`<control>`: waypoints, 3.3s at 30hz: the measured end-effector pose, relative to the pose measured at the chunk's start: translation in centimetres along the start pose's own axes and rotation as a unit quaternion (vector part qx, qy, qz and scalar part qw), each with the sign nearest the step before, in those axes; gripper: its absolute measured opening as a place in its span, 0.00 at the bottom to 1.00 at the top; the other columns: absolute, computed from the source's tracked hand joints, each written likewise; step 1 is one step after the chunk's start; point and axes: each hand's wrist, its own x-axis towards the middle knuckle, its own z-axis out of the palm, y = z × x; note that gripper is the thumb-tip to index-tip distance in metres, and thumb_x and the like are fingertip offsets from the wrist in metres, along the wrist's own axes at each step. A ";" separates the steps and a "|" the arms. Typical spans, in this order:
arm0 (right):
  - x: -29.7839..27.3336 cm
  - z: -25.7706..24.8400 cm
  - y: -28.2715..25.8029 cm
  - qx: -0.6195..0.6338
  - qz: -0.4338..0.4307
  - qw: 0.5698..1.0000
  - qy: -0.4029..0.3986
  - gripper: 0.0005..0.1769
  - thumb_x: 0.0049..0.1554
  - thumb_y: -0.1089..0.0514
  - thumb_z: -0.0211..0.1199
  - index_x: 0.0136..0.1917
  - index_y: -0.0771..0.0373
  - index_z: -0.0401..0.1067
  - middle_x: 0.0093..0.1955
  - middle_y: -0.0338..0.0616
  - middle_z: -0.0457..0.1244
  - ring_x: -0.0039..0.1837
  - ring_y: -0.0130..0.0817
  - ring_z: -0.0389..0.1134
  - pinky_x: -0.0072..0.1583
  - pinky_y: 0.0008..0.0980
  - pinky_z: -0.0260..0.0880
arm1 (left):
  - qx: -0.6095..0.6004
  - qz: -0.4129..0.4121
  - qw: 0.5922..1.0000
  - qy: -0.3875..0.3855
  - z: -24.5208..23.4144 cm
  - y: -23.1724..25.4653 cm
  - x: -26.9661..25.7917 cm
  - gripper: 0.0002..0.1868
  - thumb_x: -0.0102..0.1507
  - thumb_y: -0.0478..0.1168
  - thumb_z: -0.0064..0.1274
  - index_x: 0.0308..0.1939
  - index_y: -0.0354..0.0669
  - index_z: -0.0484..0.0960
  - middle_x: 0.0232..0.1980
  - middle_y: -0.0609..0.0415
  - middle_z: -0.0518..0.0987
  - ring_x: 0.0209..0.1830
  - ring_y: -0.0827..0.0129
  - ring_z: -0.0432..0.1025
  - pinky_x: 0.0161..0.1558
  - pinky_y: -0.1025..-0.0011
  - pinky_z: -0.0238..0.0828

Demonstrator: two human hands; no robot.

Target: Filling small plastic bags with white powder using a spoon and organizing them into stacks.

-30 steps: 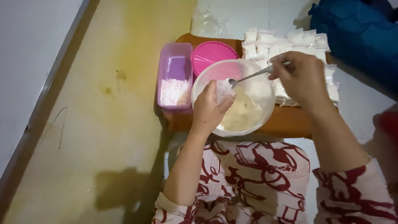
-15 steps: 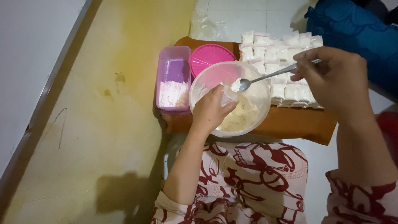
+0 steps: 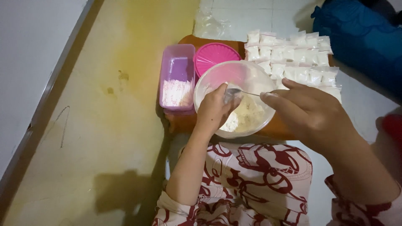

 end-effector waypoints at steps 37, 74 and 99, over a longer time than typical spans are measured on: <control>3.0 21.8 4.4 -0.003 0.228 0.951 -0.211 0.12 0.56 0.70 0.59 0.31 0.65 0.71 0.23 0.47 0.58 0.26 0.40 0.68 0.26 0.34 0.66 | -0.327 0.069 0.920 0.205 0.8 -1.3 -1.2 0.17 0.63 0.50 0.60 0.42 0.42 0.73 0.32 0.51 0.74 0.37 0.73 0.69 0.44 0.64 0.72; -0.5 3.5 8.2 0.116 0.324 0.939 0.002 0.03 0.69 0.77 0.65 0.56 0.80 0.77 0.41 0.55 0.70 0.41 0.37 0.73 0.35 0.28 0.64 | 0.062 0.026 0.998 0.018 0.4 0.0 -0.5 0.22 0.61 0.51 0.56 0.49 0.38 0.73 0.45 0.50 0.80 0.39 0.58 0.76 0.40 0.63 0.71; 1.7 -0.6 -0.4 0.032 0.026 0.999 0.015 0.12 0.53 0.72 0.69 0.52 0.70 0.81 0.43 0.48 0.72 0.43 0.38 0.72 0.69 0.52 0.74 | -0.023 0.023 0.999 -0.004 0.0 0.2 -0.1 0.14 0.61 0.35 0.59 0.48 0.37 0.74 0.33 0.55 0.78 0.28 0.69 0.70 0.33 0.69 0.67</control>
